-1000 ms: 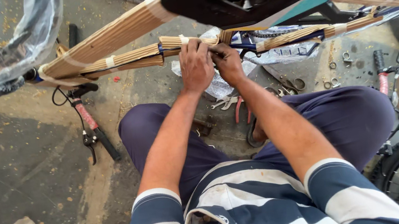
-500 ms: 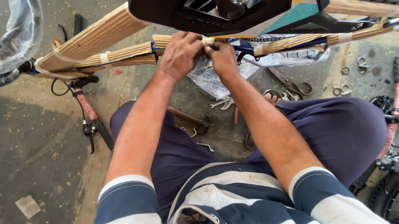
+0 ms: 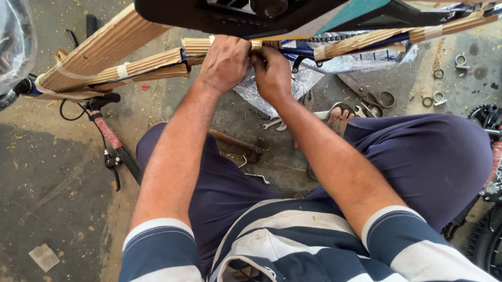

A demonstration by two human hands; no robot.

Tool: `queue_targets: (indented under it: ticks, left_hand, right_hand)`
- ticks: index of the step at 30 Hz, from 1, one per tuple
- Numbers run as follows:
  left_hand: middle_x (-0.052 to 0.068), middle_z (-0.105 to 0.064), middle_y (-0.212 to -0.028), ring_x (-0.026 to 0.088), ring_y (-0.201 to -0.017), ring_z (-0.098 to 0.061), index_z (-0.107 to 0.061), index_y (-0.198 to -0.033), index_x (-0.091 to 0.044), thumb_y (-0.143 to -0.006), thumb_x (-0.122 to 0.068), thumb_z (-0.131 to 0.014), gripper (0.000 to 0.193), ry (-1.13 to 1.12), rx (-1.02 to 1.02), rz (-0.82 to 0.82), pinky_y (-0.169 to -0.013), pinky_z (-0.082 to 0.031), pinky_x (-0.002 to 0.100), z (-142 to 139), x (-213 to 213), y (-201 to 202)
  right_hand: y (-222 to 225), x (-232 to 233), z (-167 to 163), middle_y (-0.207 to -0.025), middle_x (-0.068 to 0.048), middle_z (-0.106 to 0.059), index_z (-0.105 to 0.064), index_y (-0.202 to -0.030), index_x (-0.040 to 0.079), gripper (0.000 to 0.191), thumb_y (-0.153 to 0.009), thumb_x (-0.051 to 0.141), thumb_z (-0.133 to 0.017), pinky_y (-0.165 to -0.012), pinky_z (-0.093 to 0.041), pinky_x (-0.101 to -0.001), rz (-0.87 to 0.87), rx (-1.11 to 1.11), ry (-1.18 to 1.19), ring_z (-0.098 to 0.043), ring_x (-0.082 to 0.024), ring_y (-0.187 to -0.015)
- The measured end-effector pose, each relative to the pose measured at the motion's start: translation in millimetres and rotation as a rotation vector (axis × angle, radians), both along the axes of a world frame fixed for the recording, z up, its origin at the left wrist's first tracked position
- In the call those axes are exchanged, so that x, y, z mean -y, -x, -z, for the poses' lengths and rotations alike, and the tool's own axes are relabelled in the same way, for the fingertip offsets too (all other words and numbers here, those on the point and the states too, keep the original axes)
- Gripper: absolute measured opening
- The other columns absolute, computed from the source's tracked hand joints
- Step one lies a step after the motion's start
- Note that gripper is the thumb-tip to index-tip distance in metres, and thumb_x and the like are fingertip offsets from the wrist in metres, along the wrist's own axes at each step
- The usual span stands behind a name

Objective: The person sits on the floor beside a new bicycle still partly wrapped in protective packaging and assembles it. They use pliers to work on the frame near the seat and chain, tighten bolts on the seat mount with a wrench by hand, thread and secure a cable or tie, then stand up and walk away.

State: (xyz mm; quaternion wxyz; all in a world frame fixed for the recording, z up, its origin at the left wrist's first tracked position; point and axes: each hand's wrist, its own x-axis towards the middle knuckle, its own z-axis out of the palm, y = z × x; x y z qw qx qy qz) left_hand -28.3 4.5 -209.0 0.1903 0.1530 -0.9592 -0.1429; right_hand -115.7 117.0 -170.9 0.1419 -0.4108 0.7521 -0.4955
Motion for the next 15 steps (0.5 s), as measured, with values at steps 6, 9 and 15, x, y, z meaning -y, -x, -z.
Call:
queue_targets:
  ticks: [6, 9, 15]
  left_hand:
    - [0.012, -0.072, -0.094, 0.029, -0.091, -0.066, -0.072, -0.099, -0.004, -0.094, -0.018, -0.075, 0.015, -0.047, -0.206, -0.078, -0.081, -0.05, 0.043, 0.1, -14.9, -11.7]
    - [0.009, -0.074, -0.091, 0.026, -0.087, -0.067, -0.074, -0.099, -0.007, -0.096, -0.018, -0.072, 0.012, 0.017, -0.083, -0.098, -0.078, -0.051, 0.041, -6.9, -15.4, -11.8]
    - [0.019, -0.071, -0.096, 0.029, -0.078, -0.07, -0.066, -0.122, 0.0, -0.11, -0.009, -0.048, 0.024, -0.015, 0.563, -0.025, -0.07, -0.056, 0.045, -19.3, 8.0, 10.9]
  right_hand:
    - [0.1, 6.3, 13.3, -0.099, -0.006, -0.072, -0.07, -0.109, -0.001, 0.015, -0.098, 0.008, -0.066, -0.083, -0.056, -0.0267, -0.022, 0.78, 0.123, -0.066, -0.013, -0.089]
    - [0.6, 10.8, 17.1, -0.097, -0.006, -0.071, -0.071, -0.108, -0.004, 0.015, -0.098, 0.005, -0.065, -0.081, -0.053, -0.027, -0.017, 0.832, 0.196, -0.063, -0.013, -0.087]
    - [6.5, 8.2, 19.2, -0.089, -0.005, -0.072, -0.073, -0.104, 0.0, 0.013, -0.095, 0.009, -0.068, -0.076, -0.053, -0.0282, 0.035, 0.693, 0.092, -0.064, -0.014, -0.08]
